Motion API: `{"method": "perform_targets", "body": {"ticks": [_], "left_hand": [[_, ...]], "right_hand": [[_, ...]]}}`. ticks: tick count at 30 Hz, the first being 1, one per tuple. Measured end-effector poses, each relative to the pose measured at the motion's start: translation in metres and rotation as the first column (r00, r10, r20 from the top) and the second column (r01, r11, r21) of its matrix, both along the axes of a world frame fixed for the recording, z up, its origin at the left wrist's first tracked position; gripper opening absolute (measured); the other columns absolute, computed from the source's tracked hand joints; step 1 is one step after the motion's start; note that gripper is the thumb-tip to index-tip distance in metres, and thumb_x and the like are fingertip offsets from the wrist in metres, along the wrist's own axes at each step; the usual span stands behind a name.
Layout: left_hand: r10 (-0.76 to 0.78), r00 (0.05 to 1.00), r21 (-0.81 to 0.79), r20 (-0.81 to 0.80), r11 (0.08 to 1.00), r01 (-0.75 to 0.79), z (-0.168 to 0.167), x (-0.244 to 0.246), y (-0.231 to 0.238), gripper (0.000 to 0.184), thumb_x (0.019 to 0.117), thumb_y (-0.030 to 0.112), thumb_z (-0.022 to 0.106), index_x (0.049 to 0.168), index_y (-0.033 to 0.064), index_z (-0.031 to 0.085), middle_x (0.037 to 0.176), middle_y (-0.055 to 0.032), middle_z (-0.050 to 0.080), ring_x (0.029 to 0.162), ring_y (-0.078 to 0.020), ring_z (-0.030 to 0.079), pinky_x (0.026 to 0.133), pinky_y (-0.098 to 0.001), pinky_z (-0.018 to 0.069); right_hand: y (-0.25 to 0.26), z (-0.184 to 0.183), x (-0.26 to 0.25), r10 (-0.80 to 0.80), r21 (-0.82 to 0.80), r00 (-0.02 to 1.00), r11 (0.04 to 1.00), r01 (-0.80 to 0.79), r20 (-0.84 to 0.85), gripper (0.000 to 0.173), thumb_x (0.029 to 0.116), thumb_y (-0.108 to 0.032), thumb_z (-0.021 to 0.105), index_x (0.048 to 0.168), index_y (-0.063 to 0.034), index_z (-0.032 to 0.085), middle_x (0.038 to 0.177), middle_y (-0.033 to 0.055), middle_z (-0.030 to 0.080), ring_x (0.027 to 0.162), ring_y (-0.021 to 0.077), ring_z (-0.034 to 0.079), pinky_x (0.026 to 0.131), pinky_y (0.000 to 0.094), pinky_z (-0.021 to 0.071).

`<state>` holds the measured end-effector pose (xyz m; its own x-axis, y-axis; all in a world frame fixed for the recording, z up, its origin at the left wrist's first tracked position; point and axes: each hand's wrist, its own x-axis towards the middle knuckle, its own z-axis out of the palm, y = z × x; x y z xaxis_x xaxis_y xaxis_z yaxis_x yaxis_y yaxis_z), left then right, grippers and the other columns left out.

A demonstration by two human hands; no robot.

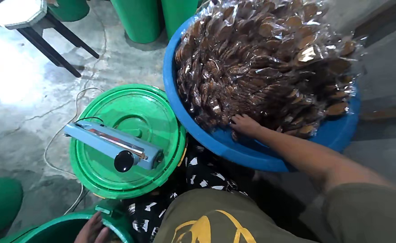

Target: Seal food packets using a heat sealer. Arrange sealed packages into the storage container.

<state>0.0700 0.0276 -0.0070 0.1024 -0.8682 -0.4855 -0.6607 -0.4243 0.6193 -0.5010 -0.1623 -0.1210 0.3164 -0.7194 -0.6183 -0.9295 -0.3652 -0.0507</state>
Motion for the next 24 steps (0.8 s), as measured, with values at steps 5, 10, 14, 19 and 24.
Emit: {"method": "perform_targets", "body": {"ticks": [5,10,14,19,24], "left_hand": [[-0.337,0.927,-0.293,-0.163,0.914,0.28,0.006,-0.08,-0.039,0.043,0.0994,0.013,0.056,0.138,-0.006,0.055,0.127,-0.0224,0.064,0.116,-0.0273,0.065,0.101,-0.042,0.0528],[-0.311,0.627,-0.397,-0.714,0.918,0.003,0.002,-0.155,-0.065,0.091,0.0955,0.049,0.064,0.159,0.0029,0.018,0.146,-0.0082,0.052,0.128,-0.0179,0.059,0.102,-0.0376,0.0547],[-0.073,0.575,-0.201,-0.815,0.966,-0.162,0.001,-0.159,-0.071,0.093,0.0946,0.023,0.067,0.16,0.0019,0.004,0.144,-0.0122,0.051,0.116,-0.0079,0.062,0.097,-0.0272,0.0549],[0.205,0.562,-0.046,-0.802,0.915,-0.4,-0.024,-0.133,-0.061,0.101,0.0915,0.021,0.068,0.162,0.0116,-0.003,0.147,-0.0181,0.046,0.12,-0.0161,0.061,0.096,-0.0331,0.0553],[0.275,0.708,-0.193,-0.651,0.842,-0.504,-0.039,-0.116,-0.081,0.057,0.0919,0.01,0.066,0.145,0.0031,0.048,0.141,-0.021,0.049,0.122,-0.0236,0.057,0.099,-0.0362,0.0518]], "right_hand": [[0.01,0.076,0.049,-0.421,0.013,0.834,0.895,0.446,0.357,0.04,0.0925,-0.015,0.073,0.125,0.0071,0.063,0.122,0.0278,0.065,0.119,0.0436,0.061,0.104,0.0609,0.044],[0.057,0.15,0.163,-0.405,0.217,0.257,0.813,0.541,0.877,0.057,0.0876,-0.022,0.076,0.133,0.0019,0.051,0.114,0.012,0.068,0.099,0.0112,0.069,0.087,0.0299,0.0594],[0.07,0.127,0.233,-0.809,0.814,-0.087,0.575,0.083,0.581,0.038,0.1026,-0.017,0.05,0.135,0.002,0.046,0.112,0.0049,0.067,0.099,0.01,0.069,0.089,0.0306,0.0599],[0.069,0.107,0.28,-0.885,0.873,-0.115,0.411,0.261,0.451,0.006,0.1056,-0.007,0.048,0.103,-0.0053,0.053,0.083,-0.0003,0.061,0.067,0.0063,0.06,0.064,0.0236,0.0547],[0.032,0.1,0.324,-0.605,0.486,0.197,0.76,0.431,0.772,0.021,0.1006,-0.004,0.057,0.118,0.0083,0.054,0.091,0.0086,0.059,0.072,0.0085,0.056,0.066,0.0255,0.0492]]}}
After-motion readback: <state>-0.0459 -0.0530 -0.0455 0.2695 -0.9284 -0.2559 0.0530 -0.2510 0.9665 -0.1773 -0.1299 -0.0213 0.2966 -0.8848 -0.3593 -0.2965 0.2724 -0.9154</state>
